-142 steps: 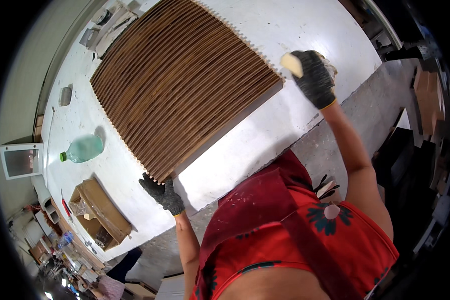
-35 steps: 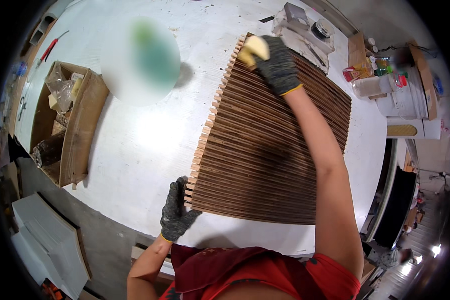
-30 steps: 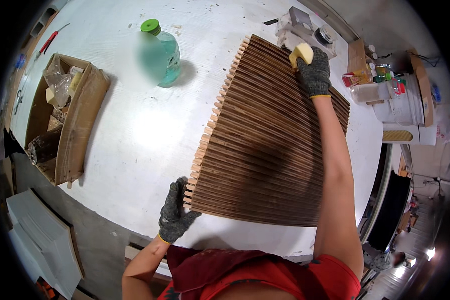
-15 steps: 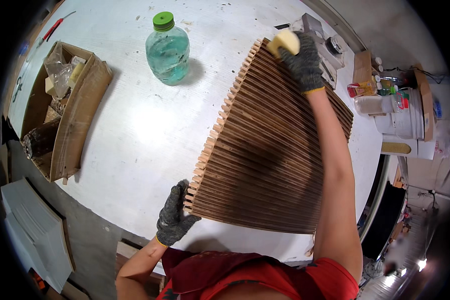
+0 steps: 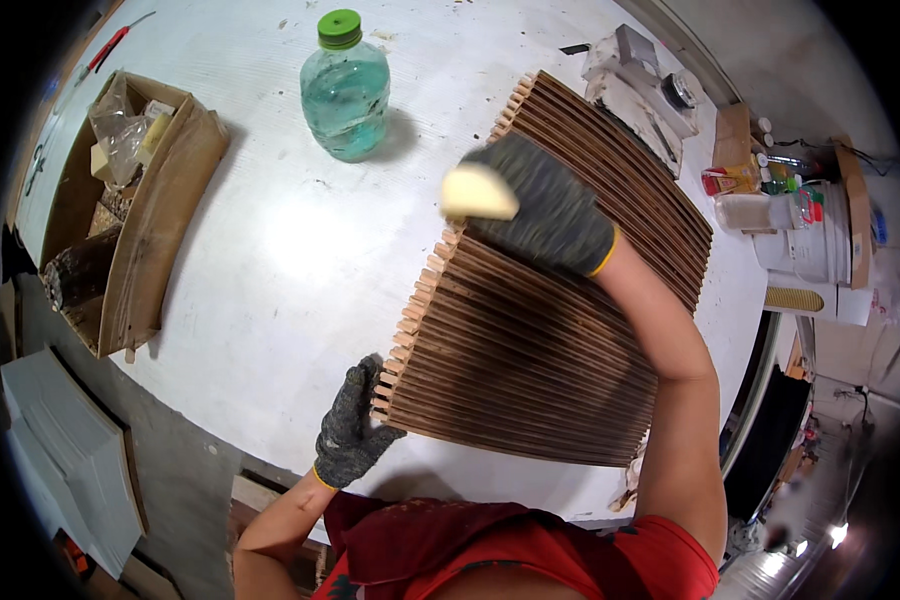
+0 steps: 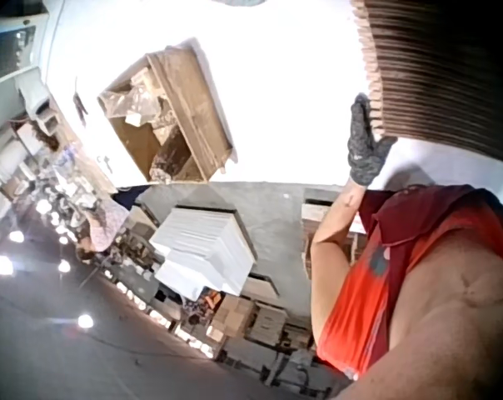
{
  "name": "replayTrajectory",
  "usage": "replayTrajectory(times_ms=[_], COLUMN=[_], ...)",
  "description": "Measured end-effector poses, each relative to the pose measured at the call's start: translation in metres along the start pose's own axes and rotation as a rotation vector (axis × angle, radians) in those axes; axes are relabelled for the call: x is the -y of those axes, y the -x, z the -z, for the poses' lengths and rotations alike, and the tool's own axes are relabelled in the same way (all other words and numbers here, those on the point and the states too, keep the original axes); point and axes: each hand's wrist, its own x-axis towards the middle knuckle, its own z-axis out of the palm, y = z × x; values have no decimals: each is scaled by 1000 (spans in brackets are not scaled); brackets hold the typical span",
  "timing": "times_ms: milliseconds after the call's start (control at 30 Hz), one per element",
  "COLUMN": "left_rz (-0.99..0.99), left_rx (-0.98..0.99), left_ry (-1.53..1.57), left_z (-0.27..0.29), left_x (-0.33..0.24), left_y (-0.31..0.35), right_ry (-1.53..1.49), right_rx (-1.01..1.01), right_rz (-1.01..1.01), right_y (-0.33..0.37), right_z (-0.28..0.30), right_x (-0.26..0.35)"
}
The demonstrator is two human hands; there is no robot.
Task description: The person wipes a rectangular panel of wooden slats with a cloth, then applies a substance to a wooden block using a small applicator and wipes the panel again with the block.
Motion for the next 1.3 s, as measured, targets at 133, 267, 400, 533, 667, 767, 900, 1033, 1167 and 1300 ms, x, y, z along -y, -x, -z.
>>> replayTrajectory(times_ms=[133,267,400,533,667,767,900,1033,1167,1300], left_rz=[-6,15,-26,3,21,13,18,34,64,68], left_rx=[-69,-54,-13,-29,-34,-38,-33,-51,-89,-92], left_ry=[29,50,-26,-37,11,60,27,57,8,-70], left_z=[-5,-4,-1,-1,-3,-5,-6,-7,-10,-8], left_x=[-3,-6,2,-4,-6,-4,-5,-2,-6,-4], left_y=[-3,-5,0,-2,0,-2,-3,1,2,4], right_ry=[79,271,292,348,354,296,372,389,445,515], right_rx=[-108,-355,-475,-445,-511,-498,-546,-556,-587,-582], right_rz=[-92,-427,-482,-510,-607,-756,-824,-905,-978,-1089], right_y=[-12,-20,-32,-38,-31,-13,27,72,122,179], right_z=[6,30,22,0,5,11,27,46,63,87], right_x=[-35,-135,-138,-138,-137,-139,-150,-157,-163,-175])
